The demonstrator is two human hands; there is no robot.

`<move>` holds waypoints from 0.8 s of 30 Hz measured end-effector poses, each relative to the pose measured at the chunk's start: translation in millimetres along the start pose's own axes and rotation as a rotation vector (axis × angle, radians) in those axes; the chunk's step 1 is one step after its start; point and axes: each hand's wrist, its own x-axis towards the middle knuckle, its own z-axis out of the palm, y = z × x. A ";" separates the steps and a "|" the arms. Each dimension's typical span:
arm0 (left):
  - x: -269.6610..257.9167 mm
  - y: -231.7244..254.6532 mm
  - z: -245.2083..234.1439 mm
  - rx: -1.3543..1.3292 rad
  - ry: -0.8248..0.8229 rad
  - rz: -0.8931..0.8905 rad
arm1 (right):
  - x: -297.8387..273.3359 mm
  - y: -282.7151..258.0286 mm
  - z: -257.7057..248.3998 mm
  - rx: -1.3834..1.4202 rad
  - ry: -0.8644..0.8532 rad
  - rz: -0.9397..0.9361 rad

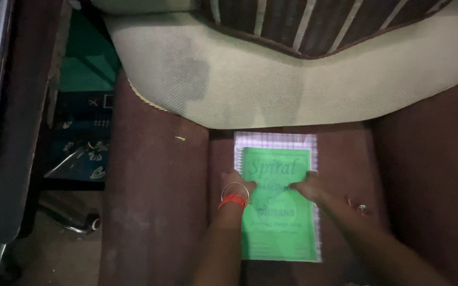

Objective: The person organizes a laptop and notebooks on a desk and then wipes down the frame of an office chair with a blue cloth.

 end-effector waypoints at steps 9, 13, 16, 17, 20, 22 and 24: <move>-8.4 -19.3 7.8 -0.244 0.152 0.609 | -16.3 -9.9 -32.6 0.198 -0.202 0.229; -77.6 5.9 -60.9 -0.328 0.112 0.586 | -44.3 -44.3 -60.8 0.420 -0.176 0.226; -122.3 27.4 -102.3 -0.286 0.127 0.616 | -74.0 -91.8 -80.6 0.535 -0.172 0.224; -134.8 35.9 -114.8 -0.271 0.143 0.696 | -86.3 -109.9 -89.0 0.580 -0.152 0.262; -175.0 58.8 -153.0 -0.230 0.223 0.820 | -124.4 -160.1 -105.7 0.591 -0.138 0.170; -205.6 68.9 -183.5 -0.205 0.294 0.857 | -137.7 -188.9 -112.2 0.605 -0.138 0.132; -238.9 81.1 -215.8 -0.229 0.208 0.938 | -149.2 -213.1 -121.7 0.621 -0.128 0.084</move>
